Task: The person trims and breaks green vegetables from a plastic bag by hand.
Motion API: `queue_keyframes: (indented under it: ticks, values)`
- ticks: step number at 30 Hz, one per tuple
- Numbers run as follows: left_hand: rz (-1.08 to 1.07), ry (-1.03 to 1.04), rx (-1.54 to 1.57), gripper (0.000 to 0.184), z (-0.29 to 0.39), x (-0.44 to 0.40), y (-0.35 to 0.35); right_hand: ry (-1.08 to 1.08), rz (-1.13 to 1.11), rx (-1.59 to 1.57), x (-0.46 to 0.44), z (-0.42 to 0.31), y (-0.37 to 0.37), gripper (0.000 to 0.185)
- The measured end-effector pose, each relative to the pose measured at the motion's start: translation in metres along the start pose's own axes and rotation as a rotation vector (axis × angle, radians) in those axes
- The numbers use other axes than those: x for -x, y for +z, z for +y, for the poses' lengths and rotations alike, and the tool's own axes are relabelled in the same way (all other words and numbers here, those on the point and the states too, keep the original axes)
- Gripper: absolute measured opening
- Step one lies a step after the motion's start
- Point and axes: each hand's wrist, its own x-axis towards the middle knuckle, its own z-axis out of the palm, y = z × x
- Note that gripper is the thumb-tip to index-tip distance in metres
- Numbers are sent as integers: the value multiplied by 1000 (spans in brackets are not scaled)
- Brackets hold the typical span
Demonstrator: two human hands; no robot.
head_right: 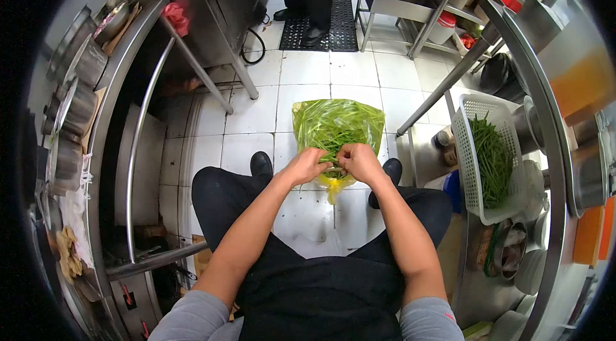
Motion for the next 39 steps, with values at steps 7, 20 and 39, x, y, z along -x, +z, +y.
queue_keyframes:
  ticks: [7, 20, 39]
  values:
    - [26, -6, -55, 27, 12, 3, -14, -86, 10, 52, 0, 0, -4, 12]
    - [50, 35, -79, 30, 3, 3, -19, -231, 106, 254, -2, 3, 8, 13]
    - [169, -330, 1147, 21, -2, -3, -34, 39, -184, -467, -12, 14, 16, 28]
